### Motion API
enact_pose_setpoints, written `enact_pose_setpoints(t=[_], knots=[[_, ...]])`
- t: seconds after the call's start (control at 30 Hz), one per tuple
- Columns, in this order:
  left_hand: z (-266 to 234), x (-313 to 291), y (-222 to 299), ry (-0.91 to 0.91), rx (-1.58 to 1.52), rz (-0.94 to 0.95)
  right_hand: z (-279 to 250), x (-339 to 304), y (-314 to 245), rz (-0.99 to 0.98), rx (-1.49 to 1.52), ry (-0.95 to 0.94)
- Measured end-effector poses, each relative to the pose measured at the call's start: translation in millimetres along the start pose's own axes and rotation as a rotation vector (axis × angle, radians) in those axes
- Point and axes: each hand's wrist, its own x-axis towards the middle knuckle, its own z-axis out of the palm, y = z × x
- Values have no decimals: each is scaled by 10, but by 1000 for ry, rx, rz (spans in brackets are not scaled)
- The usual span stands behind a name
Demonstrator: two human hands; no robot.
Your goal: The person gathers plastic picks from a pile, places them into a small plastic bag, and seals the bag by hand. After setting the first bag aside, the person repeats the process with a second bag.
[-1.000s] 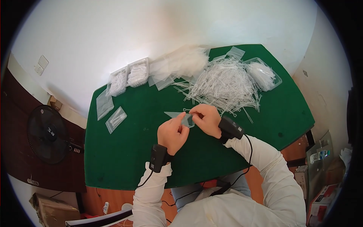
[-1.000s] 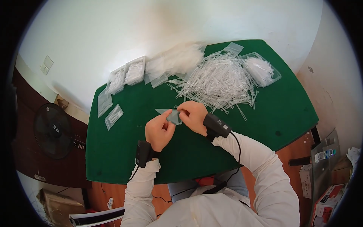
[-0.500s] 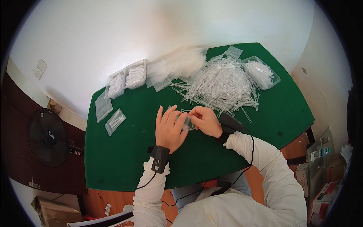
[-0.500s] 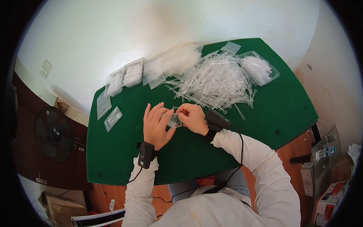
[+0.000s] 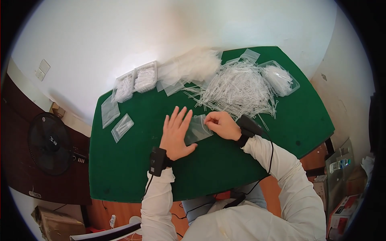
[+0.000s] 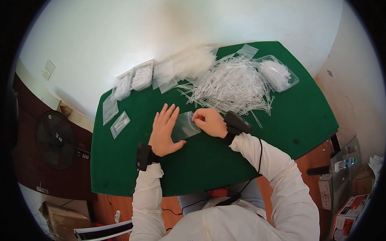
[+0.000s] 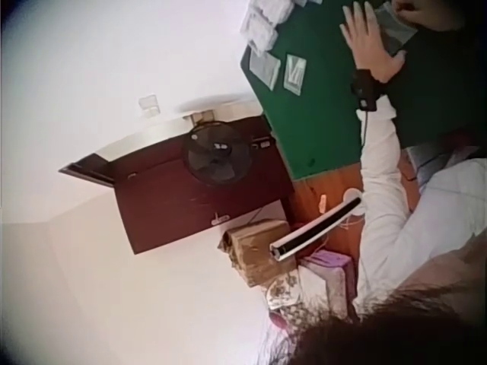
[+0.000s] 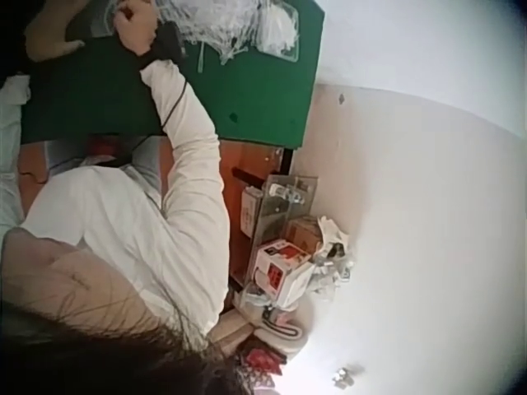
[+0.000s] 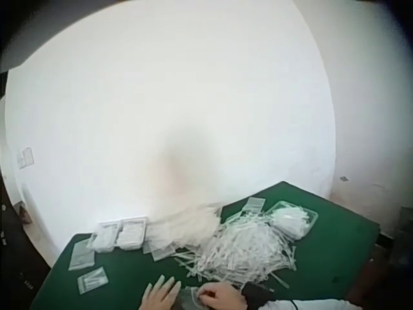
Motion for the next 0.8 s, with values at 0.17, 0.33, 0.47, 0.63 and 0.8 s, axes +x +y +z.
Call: enact_pose_setpoints(t=[0.17, 0.33, 0.47, 0.63, 0.8], knots=[[175, -7, -168, -69, -76, 45, 18, -8, -35, -17, -31, -38], [106, 25, 9, -16, -129, 51, 1, -30, -50, -49, -137, -13], [135, 25, -70, 5, -127, 114, 24, -21, -129, -159, -235, -117], [143, -34, -224, -51, -340, -27, -111, 186, -102, -164, -323, -25], [161, -37, -249, -16, -296, 30, -122, 622, 3, -194, -605, -168]])
